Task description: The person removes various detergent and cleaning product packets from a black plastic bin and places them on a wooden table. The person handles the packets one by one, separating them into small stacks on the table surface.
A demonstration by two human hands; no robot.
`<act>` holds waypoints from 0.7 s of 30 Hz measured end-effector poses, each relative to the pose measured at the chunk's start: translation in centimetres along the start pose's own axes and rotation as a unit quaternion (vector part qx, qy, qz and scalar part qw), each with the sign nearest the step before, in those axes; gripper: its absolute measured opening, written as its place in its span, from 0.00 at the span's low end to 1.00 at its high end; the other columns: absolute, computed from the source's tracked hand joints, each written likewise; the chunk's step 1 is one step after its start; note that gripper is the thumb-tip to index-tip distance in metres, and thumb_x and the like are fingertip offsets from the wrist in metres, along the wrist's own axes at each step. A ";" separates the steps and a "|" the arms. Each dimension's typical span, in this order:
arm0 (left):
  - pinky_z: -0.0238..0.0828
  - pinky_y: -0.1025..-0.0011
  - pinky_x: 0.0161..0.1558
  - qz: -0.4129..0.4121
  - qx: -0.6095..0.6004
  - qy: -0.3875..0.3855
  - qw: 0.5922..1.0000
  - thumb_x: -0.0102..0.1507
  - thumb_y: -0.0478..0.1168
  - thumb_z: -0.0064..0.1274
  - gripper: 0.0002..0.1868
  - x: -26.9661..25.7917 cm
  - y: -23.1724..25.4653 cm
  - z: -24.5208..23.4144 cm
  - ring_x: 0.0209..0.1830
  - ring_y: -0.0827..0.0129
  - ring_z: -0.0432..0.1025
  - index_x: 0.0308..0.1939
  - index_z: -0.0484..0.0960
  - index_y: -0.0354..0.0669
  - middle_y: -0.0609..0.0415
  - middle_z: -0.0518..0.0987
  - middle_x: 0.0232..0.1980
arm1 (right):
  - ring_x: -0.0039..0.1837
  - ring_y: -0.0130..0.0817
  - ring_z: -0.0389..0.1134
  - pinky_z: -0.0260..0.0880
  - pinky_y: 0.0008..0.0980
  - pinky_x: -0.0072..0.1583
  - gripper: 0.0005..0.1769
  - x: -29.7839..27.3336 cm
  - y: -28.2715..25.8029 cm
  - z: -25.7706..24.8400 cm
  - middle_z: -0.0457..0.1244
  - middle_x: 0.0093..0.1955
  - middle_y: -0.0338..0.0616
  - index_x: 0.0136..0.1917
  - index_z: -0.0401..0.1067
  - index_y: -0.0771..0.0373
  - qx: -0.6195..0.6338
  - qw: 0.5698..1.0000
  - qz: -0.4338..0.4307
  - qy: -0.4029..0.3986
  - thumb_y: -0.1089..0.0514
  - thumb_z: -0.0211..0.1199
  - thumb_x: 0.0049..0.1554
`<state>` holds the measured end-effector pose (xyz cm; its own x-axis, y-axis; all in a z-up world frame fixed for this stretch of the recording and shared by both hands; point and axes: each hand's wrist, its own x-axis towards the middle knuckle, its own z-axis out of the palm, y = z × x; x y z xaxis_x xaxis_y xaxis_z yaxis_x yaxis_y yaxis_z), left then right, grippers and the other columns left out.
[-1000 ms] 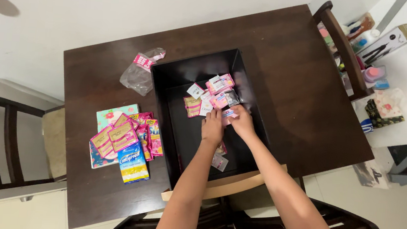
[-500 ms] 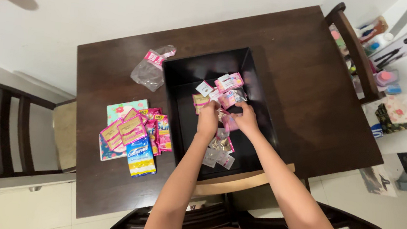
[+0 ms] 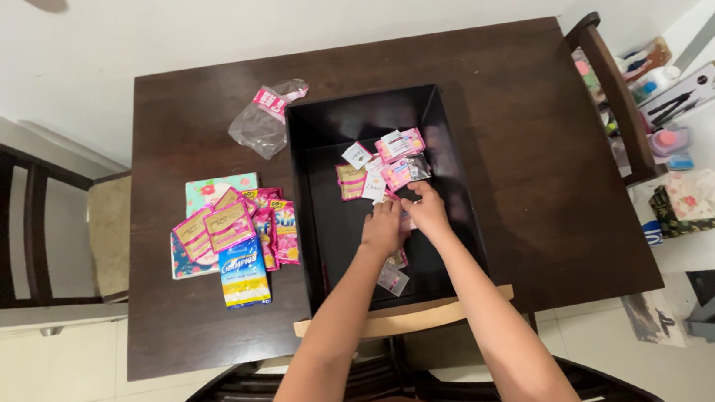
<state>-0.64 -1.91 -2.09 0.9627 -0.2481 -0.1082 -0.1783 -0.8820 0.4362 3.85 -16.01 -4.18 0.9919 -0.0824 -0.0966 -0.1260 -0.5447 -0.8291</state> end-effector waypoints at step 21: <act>0.75 0.70 0.39 0.059 -0.372 0.218 0.900 0.55 0.34 0.66 0.24 -2.2 -3.4 -16.7 0.38 0.71 0.76 0.51 0.71 0.38 0.49 0.80 0.42 | 0.55 0.34 0.72 0.79 0.33 0.55 0.16 -1.0 -11.2 -1.6 0.66 0.59 0.47 0.64 0.66 0.68 0.396 0.911 -0.073 -0.090 0.65 0.62 0.63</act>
<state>1.23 8.37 11.59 0.9633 0.0008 0.2683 -0.2551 -0.3075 0.9167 4.26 -11.15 6.10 0.9927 0.1196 0.0168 -0.0124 0.2394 -0.9708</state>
